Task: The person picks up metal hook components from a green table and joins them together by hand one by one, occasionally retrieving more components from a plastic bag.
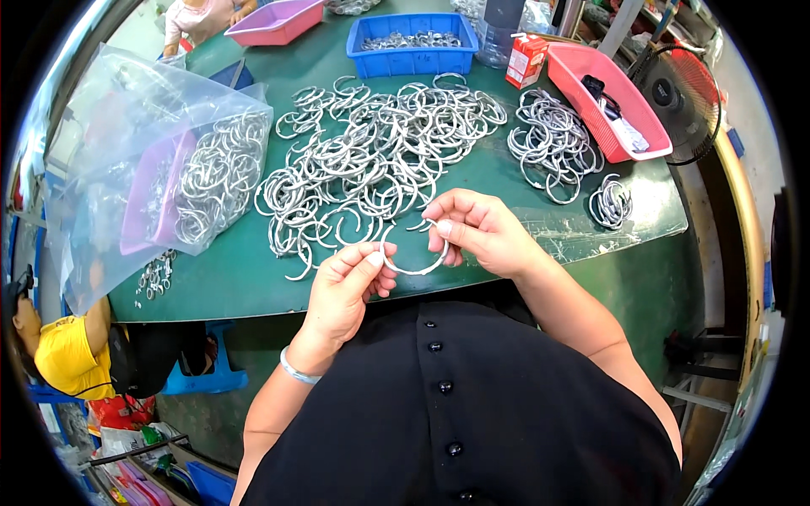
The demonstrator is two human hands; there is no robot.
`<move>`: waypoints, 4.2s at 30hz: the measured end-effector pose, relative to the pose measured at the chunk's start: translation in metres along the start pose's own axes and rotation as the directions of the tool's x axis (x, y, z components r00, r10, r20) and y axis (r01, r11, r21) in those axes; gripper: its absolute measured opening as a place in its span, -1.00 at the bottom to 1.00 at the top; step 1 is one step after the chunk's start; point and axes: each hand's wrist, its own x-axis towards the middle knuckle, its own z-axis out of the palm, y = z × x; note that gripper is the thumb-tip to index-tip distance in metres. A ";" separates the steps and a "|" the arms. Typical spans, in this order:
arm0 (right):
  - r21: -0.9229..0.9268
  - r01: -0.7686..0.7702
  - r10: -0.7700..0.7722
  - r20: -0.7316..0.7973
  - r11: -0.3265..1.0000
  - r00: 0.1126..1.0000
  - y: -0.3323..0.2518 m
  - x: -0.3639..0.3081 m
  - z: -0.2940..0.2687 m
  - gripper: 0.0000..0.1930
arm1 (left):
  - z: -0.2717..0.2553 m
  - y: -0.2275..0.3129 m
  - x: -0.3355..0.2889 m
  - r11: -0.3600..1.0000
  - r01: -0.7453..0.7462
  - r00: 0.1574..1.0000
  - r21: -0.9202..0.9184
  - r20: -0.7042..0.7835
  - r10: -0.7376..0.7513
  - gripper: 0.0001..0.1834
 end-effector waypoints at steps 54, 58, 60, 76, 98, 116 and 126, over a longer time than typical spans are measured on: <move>-0.024 0.179 -0.180 -0.023 0.983 0.983 0.000 -0.003 0.017 -0.76 | -0.010 0.001 0.004 0.999 -0.023 1.000 -0.043 0.003 0.023 -0.74; -0.132 0.288 -0.293 -0.017 0.948 0.956 0.001 -0.005 0.019 -0.76 | -0.009 0.001 0.005 0.998 -0.057 0.998 -0.028 -0.009 0.057 -0.74; -0.348 0.430 -0.455 0.012 0.833 0.890 -0.002 -0.006 0.020 -0.76 | -0.008 0.001 0.006 0.997 -0.071 0.997 -0.015 -0.009 0.071 -0.75; -0.720 0.490 -0.598 0.130 0.492 0.791 -0.007 -0.008 0.004 -0.76 | -0.010 -0.005 0.012 0.998 -0.057 0.997 0.030 -0.046 0.058 -0.79; -0.812 -0.089 -0.143 -0.208 0.576 0.968 0.022 0.058 -0.043 -0.70 | -0.035 -0.027 0.015 0.987 -0.115 0.991 0.108 -0.058 0.122 -0.83; -0.630 -0.049 -0.317 -0.455 0.775 0.832 0.032 0.065 -0.046 -0.86 | -0.039 -0.033 0.014 0.976 -0.179 0.983 0.127 -0.016 0.183 -0.80; -0.494 0.028 -0.306 -0.492 0.869 0.815 0.016 0.066 -0.052 -0.88 | -0.040 -0.034 0.014 0.977 -0.191 0.981 0.094 -0.013 0.193 -0.81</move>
